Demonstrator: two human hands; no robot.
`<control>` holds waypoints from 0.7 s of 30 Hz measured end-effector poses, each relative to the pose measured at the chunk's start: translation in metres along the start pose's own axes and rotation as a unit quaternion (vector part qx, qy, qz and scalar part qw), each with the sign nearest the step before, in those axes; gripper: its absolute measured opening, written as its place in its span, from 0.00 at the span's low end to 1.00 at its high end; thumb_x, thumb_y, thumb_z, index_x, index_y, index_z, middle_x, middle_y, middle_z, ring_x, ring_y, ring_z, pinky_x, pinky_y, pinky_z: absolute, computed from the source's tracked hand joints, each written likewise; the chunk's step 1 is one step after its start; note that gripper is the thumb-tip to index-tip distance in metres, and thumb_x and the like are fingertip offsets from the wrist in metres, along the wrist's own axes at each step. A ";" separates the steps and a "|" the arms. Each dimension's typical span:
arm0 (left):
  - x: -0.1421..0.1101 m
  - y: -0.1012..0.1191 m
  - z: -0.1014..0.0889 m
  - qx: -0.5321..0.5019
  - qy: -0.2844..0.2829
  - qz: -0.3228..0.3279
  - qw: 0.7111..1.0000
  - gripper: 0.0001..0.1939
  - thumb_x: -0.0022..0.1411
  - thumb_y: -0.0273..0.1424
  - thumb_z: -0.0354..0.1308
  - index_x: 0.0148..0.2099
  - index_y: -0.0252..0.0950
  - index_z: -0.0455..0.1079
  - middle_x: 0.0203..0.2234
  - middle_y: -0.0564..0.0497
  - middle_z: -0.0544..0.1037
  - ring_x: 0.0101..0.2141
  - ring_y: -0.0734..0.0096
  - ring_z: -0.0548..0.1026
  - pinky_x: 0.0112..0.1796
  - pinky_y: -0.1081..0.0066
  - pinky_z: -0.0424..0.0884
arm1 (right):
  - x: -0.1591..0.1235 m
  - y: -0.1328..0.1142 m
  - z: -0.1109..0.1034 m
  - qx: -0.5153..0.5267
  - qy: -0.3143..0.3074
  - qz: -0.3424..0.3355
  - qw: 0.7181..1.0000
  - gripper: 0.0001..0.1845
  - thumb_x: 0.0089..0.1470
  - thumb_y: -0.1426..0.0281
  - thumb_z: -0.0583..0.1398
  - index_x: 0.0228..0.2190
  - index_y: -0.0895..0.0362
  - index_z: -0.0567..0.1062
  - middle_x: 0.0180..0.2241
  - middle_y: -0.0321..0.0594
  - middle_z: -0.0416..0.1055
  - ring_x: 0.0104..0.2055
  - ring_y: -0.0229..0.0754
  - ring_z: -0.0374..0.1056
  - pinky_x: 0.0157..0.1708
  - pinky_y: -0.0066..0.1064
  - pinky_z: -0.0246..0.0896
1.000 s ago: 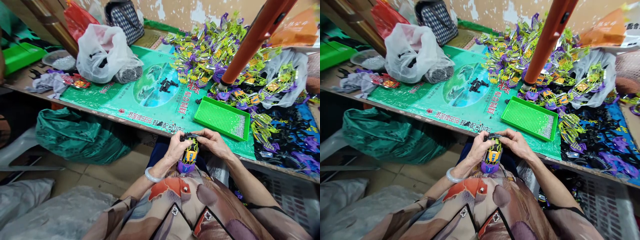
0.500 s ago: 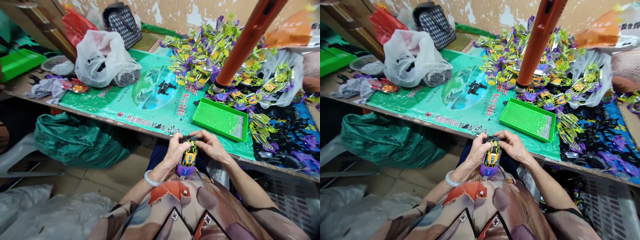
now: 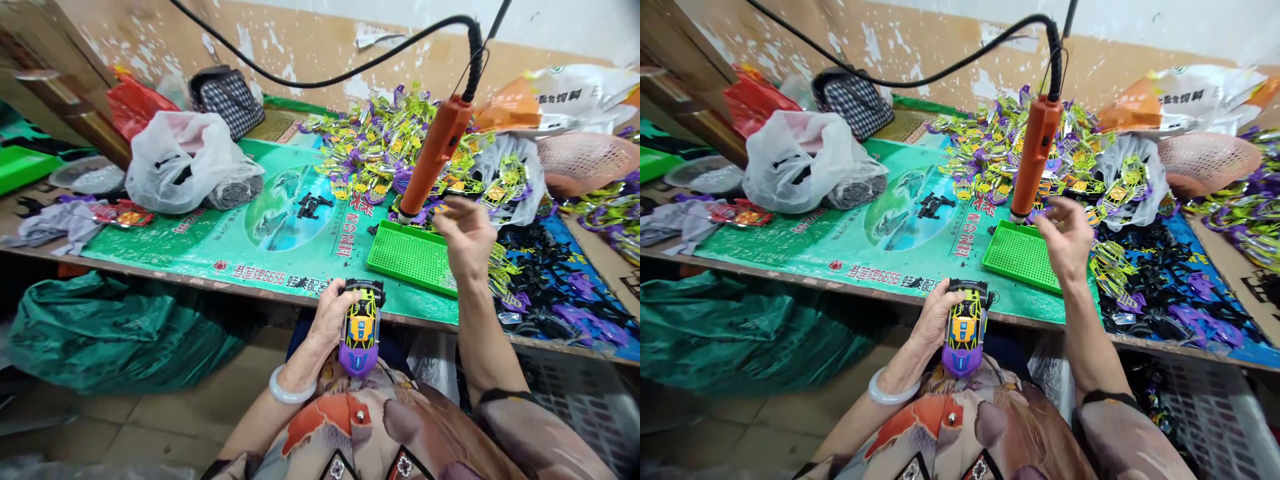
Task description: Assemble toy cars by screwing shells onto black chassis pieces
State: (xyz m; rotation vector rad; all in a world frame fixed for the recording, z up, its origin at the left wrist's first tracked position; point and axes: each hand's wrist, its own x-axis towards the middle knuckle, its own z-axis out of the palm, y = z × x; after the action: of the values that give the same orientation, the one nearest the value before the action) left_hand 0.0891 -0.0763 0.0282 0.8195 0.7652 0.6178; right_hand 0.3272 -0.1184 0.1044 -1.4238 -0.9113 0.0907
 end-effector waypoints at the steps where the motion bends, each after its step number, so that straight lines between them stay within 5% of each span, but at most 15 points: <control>1: 0.002 0.001 0.002 -0.007 0.000 0.000 1.000 0.18 0.46 0.33 0.66 0.37 0.37 0.62 0.23 0.57 0.74 0.20 0.74 0.71 0.24 0.73 0.69 | 0.022 0.003 0.001 -0.004 0.018 -0.035 0.999 0.30 0.44 0.57 0.69 0.49 0.50 0.71 0.48 0.42 0.69 0.46 0.45 0.69 0.42 0.41 0.69; 3: 0.007 0.002 0.005 -0.019 -0.008 -0.008 1.000 0.17 0.47 0.32 0.66 0.37 0.37 0.62 0.24 0.56 0.74 0.21 0.74 0.72 0.25 0.73 0.70 | 0.064 0.009 0.011 0.001 -0.024 -0.073 0.997 0.38 0.41 0.55 0.70 0.53 0.49 0.67 0.52 0.42 0.66 0.50 0.46 0.68 0.42 0.41 0.69; 7: 0.013 0.001 0.011 -0.029 -0.012 -0.030 0.999 0.18 0.48 0.32 0.67 0.37 0.37 0.61 0.25 0.57 0.75 0.22 0.75 0.72 0.26 0.73 0.71 | 0.112 0.012 0.040 0.038 -0.132 -0.023 0.990 0.31 0.43 0.55 0.68 0.47 0.55 0.69 0.40 0.40 0.70 0.41 0.42 0.69 0.41 0.39 0.68; 13: 0.021 0.009 0.011 -0.013 0.008 -0.037 0.999 0.20 0.47 0.35 0.70 0.35 0.35 0.63 0.25 0.56 0.76 0.25 0.76 0.74 0.29 0.75 0.71 | 0.104 0.019 0.051 0.039 -0.158 0.017 0.987 0.33 0.37 0.57 0.70 0.44 0.55 0.68 0.33 0.35 0.67 0.36 0.39 0.68 0.38 0.39 0.69; 21: 0.037 0.015 0.010 0.038 0.004 -0.071 0.997 0.21 0.45 0.38 0.70 0.37 0.35 0.66 0.24 0.55 0.76 0.22 0.74 0.74 0.26 0.73 0.71 | 0.098 0.019 0.036 0.013 -0.086 -0.026 0.996 0.28 0.42 0.57 0.68 0.43 0.54 0.65 0.35 0.35 0.68 0.38 0.40 0.69 0.37 0.38 0.69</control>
State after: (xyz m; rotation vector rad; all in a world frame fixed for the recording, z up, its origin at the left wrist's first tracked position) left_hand 0.1151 -0.0449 0.0321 0.8238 0.8501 0.4671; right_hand 0.3804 -0.0310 0.1313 -1.3833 -1.0846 0.1874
